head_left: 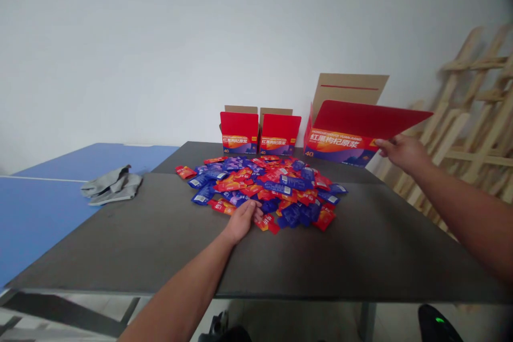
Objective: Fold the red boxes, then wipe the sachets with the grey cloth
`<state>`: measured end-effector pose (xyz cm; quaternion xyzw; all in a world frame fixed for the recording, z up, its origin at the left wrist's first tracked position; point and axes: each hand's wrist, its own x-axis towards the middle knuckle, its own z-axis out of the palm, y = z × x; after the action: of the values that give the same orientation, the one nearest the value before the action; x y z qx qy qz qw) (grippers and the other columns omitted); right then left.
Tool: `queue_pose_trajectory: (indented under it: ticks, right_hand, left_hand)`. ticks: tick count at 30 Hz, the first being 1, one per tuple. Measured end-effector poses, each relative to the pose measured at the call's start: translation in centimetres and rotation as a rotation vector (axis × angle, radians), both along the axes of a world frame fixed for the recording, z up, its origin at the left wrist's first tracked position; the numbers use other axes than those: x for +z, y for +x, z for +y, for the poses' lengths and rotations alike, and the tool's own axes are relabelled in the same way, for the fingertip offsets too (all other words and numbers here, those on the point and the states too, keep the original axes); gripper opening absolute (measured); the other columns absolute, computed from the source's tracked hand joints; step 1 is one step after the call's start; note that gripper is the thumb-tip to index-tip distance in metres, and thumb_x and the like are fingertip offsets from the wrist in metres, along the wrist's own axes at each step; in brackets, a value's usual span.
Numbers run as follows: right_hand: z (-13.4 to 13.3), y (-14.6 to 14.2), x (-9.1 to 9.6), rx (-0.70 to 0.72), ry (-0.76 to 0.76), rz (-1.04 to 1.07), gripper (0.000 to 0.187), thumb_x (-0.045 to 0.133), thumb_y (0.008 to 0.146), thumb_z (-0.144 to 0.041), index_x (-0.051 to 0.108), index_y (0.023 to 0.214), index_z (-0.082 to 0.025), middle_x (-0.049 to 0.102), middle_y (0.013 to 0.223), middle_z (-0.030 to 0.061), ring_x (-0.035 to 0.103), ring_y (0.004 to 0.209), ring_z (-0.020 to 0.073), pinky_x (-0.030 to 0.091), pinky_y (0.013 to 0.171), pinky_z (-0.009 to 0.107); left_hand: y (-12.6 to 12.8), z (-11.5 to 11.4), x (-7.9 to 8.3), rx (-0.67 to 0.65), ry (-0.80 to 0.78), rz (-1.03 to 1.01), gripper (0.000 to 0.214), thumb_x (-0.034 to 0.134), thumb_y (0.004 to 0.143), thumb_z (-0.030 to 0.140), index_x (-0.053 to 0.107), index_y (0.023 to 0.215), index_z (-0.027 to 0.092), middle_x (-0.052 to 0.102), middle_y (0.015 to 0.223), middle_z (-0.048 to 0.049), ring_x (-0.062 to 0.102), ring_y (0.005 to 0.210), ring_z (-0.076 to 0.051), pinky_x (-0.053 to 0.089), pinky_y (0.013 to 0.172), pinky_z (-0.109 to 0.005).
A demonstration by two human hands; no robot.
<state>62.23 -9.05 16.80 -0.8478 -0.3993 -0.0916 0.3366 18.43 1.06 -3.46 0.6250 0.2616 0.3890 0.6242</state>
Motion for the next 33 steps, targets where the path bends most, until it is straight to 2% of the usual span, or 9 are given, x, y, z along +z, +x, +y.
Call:
queue_pose_trajectory:
  ticks: [6, 13, 18, 22, 26, 29, 33]
  right_hand:
    - [4.8, 3.8, -2.2, -0.007, -0.075, -0.047, 0.034, 0.058, 0.088, -0.039, 0.057, 0.062, -0.017, 0.061, 0.063, 0.0063, 0.047, 0.058, 0.0127, 0.032, 0.062, 0.031]
    - [10.0, 6.0, -5.1, 0.018, -0.097, -0.056, 0.033, 0.059, 0.085, -0.037, 0.049, 0.058, -0.021, 0.056, 0.06, 0.0046, 0.04, 0.058, 0.0133, 0.03, 0.062, 0.032]
    - [13.2, 8.3, -7.2, 0.025, -0.13, -0.092, 0.035, 0.06, 0.084, -0.034, 0.042, 0.057, -0.024, 0.059, 0.07, 0.0091, 0.039, 0.059, 0.013, 0.03, 0.062, 0.033]
    - [15.9, 9.8, -8.7, -0.011, -0.186, -0.108, 0.025, 0.06, 0.086, -0.035, 0.055, 0.067, -0.018, 0.064, 0.083, 0.015, 0.044, 0.062, 0.0146, 0.032, 0.064, 0.033]
    - [18.2, 11.0, -10.2, -0.059, -0.208, -0.058, 0.026, 0.059, 0.089, -0.038, 0.065, 0.092, -0.013, 0.068, 0.094, 0.0174, 0.054, 0.071, 0.0178, 0.034, 0.066, 0.032]
    - [19.5, 11.7, -11.4, -0.1, -0.197, -0.013, 0.034, 0.055, 0.093, -0.04, 0.065, 0.11, -0.012, 0.069, 0.103, 0.0175, 0.058, 0.084, 0.0197, 0.035, 0.069, 0.031]
    - [20.7, 12.4, -12.8, -0.092, -0.169, 0.066, 0.033, 0.055, 0.094, -0.034, 0.064, 0.116, -0.011, 0.067, 0.113, 0.0186, 0.06, 0.093, 0.0215, 0.037, 0.074, 0.032]
  left_hand:
    - [-0.3, -0.3, -0.1, -0.018, 0.025, 0.07, 0.046, 0.044, 0.09, 0.061, 0.057, 0.093, 0.017, 0.065, 0.076, -0.0038, 0.06, 0.064, -0.014, 0.046, 0.064, -0.028]
    - [-0.5, -0.8, 0.1, -0.019, 0.015, 0.134, 0.043, 0.042, 0.092, 0.058, 0.057, 0.091, 0.019, 0.064, 0.075, -0.0029, 0.058, 0.064, -0.015, 0.044, 0.064, -0.028]
    - [-0.7, -1.2, 0.1, -0.033, 0.025, 0.184, 0.042, 0.038, 0.094, 0.056, 0.058, 0.092, 0.019, 0.063, 0.076, -0.0035, 0.057, 0.065, -0.015, 0.046, 0.066, -0.029]
    - [-0.9, -1.6, 0.3, -0.052, 0.066, 0.23, 0.042, 0.037, 0.096, 0.053, 0.058, 0.09, 0.018, 0.063, 0.078, -0.0047, 0.057, 0.067, -0.015, 0.045, 0.068, -0.028]
    - [-1.1, -1.9, 0.5, -0.052, 0.112, 0.262, 0.043, 0.035, 0.097, 0.05, 0.059, 0.087, 0.016, 0.062, 0.078, -0.0054, 0.056, 0.068, -0.014, 0.045, 0.069, -0.027]
    - [-1.3, -2.0, 0.6, -0.059, 0.139, 0.276, 0.044, 0.032, 0.099, 0.048, 0.058, 0.088, 0.014, 0.062, 0.079, -0.0055, 0.055, 0.07, -0.014, 0.045, 0.071, -0.027]
    - [-1.5, -2.0, 0.7, -0.062, 0.145, 0.31, 0.043, 0.031, 0.099, 0.046, 0.057, 0.088, 0.014, 0.062, 0.078, -0.0053, 0.055, 0.07, -0.013, 0.044, 0.07, -0.027]
